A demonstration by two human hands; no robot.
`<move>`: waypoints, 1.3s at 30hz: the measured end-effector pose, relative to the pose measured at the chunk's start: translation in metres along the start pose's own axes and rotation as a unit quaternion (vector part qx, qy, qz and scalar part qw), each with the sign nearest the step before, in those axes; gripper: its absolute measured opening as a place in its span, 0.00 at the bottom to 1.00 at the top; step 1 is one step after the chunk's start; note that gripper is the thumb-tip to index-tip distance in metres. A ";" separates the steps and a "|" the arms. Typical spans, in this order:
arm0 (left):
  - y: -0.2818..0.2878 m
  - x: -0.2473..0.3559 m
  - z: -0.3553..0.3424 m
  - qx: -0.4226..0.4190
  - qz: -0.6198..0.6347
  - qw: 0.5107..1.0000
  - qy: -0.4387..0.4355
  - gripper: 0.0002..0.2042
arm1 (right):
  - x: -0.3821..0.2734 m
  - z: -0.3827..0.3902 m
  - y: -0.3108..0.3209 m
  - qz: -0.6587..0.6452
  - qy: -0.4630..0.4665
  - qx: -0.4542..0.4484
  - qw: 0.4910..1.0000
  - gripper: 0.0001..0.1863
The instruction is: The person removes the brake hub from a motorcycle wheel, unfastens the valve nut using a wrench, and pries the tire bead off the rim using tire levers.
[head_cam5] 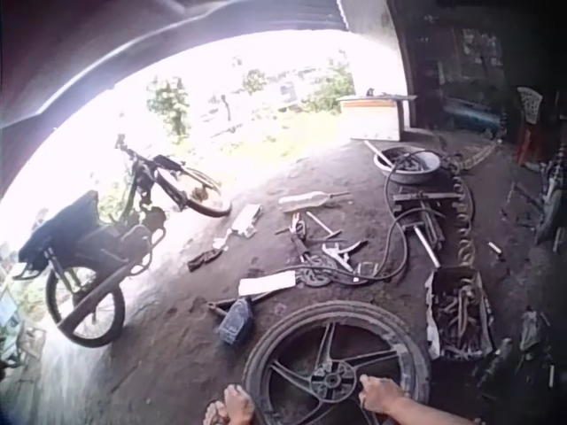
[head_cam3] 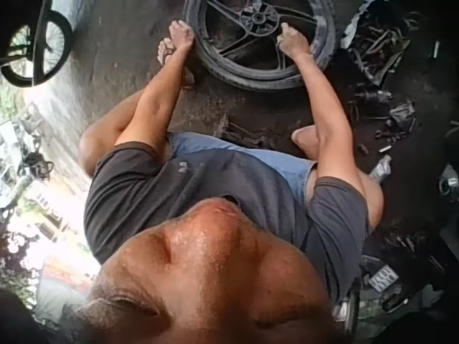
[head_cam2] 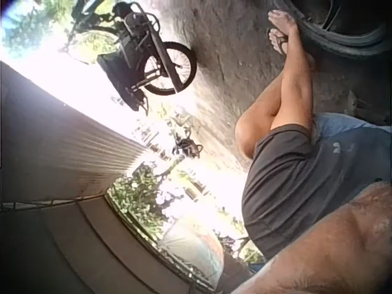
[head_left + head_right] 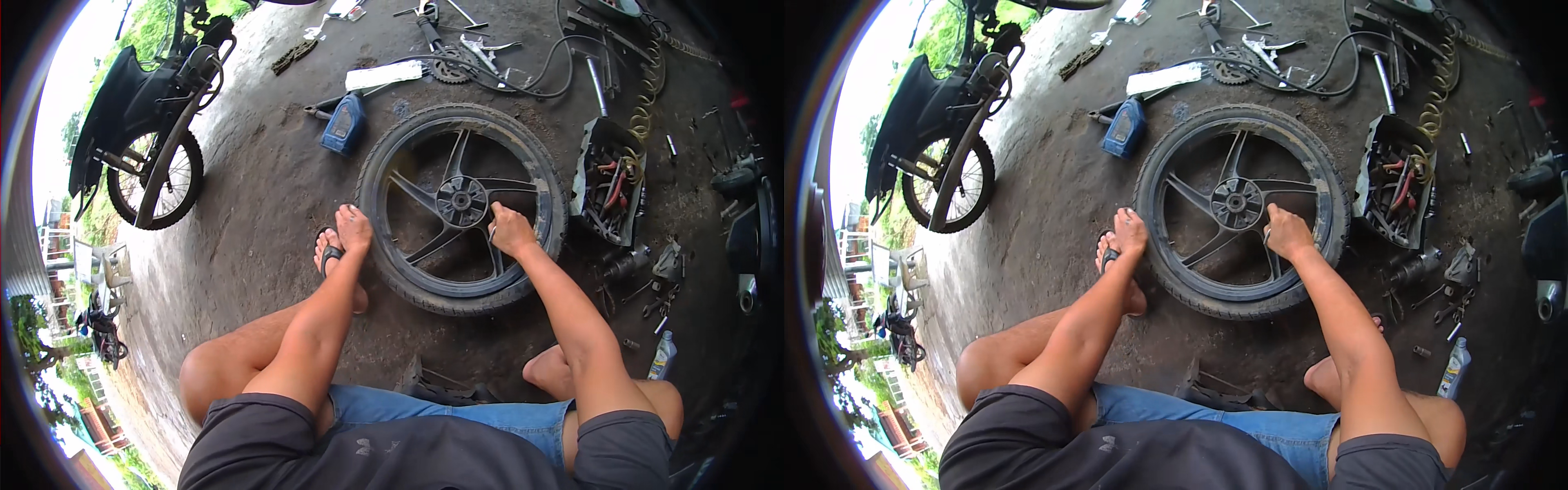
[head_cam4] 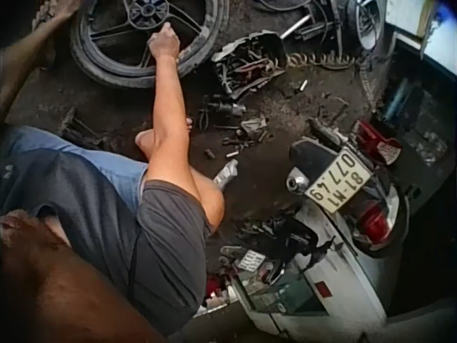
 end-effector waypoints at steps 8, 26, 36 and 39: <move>0.053 0.214 0.076 0.008 0.247 0.908 -0.339 0.12 | 0.017 0.018 0.005 0.009 -0.114 -0.119 0.986 0.20; -0.070 0.314 0.256 -0.207 0.183 0.813 -0.512 0.12 | 0.008 0.135 0.069 0.025 0.041 0.308 0.950 0.21; -0.079 0.284 0.309 -0.295 -0.110 0.673 -0.669 0.32 | 0.123 0.217 0.021 -0.091 -0.285 0.230 0.926 0.14; -0.090 0.281 0.306 -0.317 -0.143 0.669 -0.656 0.33 | 0.139 0.206 0.002 -0.086 -0.330 0.219 0.914 0.16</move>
Point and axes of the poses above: each hand's wrist, its own z-axis away from the middle knuckle, its own y-axis out of the back of the hand, x = y × z, the point moved 8 cm from there along -z, towards the middle knuckle, and after that the axes turned 9 degrees about y, right-handed, at the moved point
